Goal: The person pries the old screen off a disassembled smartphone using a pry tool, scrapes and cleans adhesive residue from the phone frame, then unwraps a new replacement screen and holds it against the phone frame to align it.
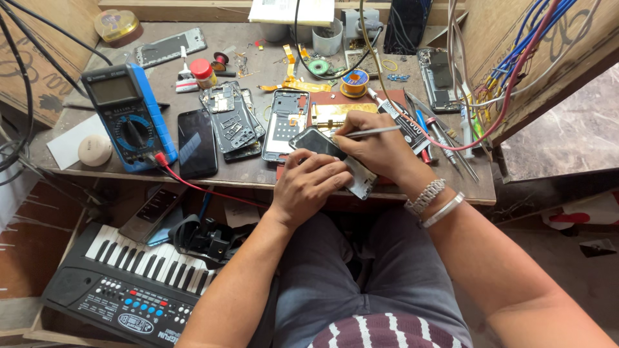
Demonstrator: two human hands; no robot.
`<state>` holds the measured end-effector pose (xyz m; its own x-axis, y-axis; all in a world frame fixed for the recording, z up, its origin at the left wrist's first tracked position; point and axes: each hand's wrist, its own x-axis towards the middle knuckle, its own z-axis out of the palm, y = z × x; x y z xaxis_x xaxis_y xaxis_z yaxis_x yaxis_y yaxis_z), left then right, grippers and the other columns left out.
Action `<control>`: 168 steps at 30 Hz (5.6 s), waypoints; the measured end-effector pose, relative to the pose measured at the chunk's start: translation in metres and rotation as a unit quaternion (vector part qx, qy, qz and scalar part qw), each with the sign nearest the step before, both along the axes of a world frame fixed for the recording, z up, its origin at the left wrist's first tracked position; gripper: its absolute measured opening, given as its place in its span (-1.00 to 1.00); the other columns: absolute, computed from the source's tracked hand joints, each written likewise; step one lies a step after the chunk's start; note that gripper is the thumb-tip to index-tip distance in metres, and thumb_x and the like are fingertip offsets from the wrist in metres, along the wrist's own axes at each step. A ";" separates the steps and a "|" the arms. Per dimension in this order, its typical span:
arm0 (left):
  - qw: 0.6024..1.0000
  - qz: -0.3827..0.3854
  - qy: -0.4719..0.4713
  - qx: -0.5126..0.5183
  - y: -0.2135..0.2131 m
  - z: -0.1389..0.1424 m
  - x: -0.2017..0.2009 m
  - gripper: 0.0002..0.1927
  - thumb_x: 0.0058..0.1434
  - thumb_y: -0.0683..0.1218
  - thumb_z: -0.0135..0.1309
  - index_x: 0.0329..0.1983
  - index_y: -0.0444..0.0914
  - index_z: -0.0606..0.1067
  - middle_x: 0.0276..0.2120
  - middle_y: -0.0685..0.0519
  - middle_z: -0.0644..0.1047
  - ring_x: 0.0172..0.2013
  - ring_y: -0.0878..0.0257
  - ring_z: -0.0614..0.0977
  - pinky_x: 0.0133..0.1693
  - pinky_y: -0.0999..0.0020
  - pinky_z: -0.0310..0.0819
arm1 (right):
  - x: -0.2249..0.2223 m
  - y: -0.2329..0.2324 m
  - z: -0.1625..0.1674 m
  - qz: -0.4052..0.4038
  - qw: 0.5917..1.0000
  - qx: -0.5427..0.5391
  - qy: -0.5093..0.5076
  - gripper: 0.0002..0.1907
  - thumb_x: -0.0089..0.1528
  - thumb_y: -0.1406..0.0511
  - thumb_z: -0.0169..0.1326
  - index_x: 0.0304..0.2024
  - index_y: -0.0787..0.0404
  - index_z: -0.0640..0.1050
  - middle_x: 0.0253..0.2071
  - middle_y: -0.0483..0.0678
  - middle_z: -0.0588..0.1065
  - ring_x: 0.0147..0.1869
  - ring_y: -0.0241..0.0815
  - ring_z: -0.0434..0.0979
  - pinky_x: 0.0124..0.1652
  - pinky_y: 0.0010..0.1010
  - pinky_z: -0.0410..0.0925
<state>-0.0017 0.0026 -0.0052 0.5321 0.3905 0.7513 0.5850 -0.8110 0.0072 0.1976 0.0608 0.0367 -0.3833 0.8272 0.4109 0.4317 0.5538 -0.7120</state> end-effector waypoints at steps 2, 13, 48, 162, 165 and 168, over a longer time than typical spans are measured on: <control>1.000 -0.005 -0.001 -0.002 0.001 0.001 0.000 -0.79 0.25 -0.14 0.11 -0.07 -0.02 0.56 -0.02 0.27 0.60 0.02 0.32 0.60 0.13 0.27 0.32 | 0.007 -0.001 0.004 -0.016 0.998 -0.052 -0.021 -0.82 0.15 0.30 0.27 -0.35 0.33 0.60 -0.41 -0.01 0.60 -0.36 -0.27 0.57 -0.33 -0.40 0.41; 1.000 -0.001 0.001 -0.007 0.002 -0.002 -0.001 -0.76 0.22 -0.16 0.11 -0.07 -0.05 0.57 -0.02 0.25 0.60 0.03 0.30 0.60 0.12 0.24 0.33 | -0.011 0.008 0.006 0.005 1.000 -0.020 0.015 -0.90 0.13 0.37 0.23 -0.36 0.31 0.61 -0.40 -0.05 0.61 -0.32 -0.31 0.59 -0.27 -0.43 0.43; 1.000 -0.006 0.000 -0.026 0.002 -0.006 0.000 -0.70 0.15 -0.20 0.11 -0.05 -0.08 0.58 -0.02 0.22 0.61 0.05 0.28 0.60 0.12 0.20 0.34 | -0.031 0.016 0.022 0.018 1.000 0.021 0.014 -0.88 0.13 0.40 0.23 -0.36 0.36 0.57 -0.41 -0.03 0.60 -0.31 -0.36 0.59 -0.27 -0.43 0.43; 0.967 -0.198 -0.160 -0.026 -0.026 -0.016 0.022 -0.31 0.06 -0.05 0.53 -0.19 -0.10 0.13 -0.24 0.05 0.37 -0.22 0.08 0.54 0.26 -0.20 0.40 | 0.029 -0.074 -0.009 -0.119 0.987 -0.108 0.016 -0.80 0.25 0.30 0.21 -0.35 0.36 0.61 -0.47 -0.08 0.60 -0.40 -0.45 0.51 -0.41 -0.49 0.39; 0.960 -0.190 -0.200 -0.051 -0.026 -0.018 0.022 -0.31 0.05 -0.06 0.53 -0.16 -0.12 0.14 -0.23 0.03 0.35 -0.19 0.07 0.52 0.29 -0.23 0.36 | 0.026 -0.077 -0.008 -0.111 0.987 -0.111 0.024 -0.83 0.24 0.31 0.19 -0.34 0.34 0.63 -0.43 -0.08 0.63 -0.40 -0.42 0.57 -0.40 -0.48 0.42; 0.938 -0.199 -0.269 -0.087 -0.025 -0.020 0.022 -0.28 -0.02 -0.10 0.51 -0.13 -0.10 0.13 -0.26 0.05 0.32 -0.22 0.15 0.48 0.29 -0.27 0.33 | 0.027 -0.078 -0.009 -0.102 0.991 -0.088 0.006 -0.83 0.24 0.32 0.20 -0.28 0.36 0.64 -0.38 -0.04 0.64 -0.36 -0.36 0.61 -0.35 -0.46 0.44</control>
<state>0.0206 -0.0225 -0.0257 0.2237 0.3837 0.8960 0.1097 -0.9233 0.3680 0.2249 -0.0170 0.0279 -0.1959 0.9462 0.2574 0.5134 0.3226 -0.7952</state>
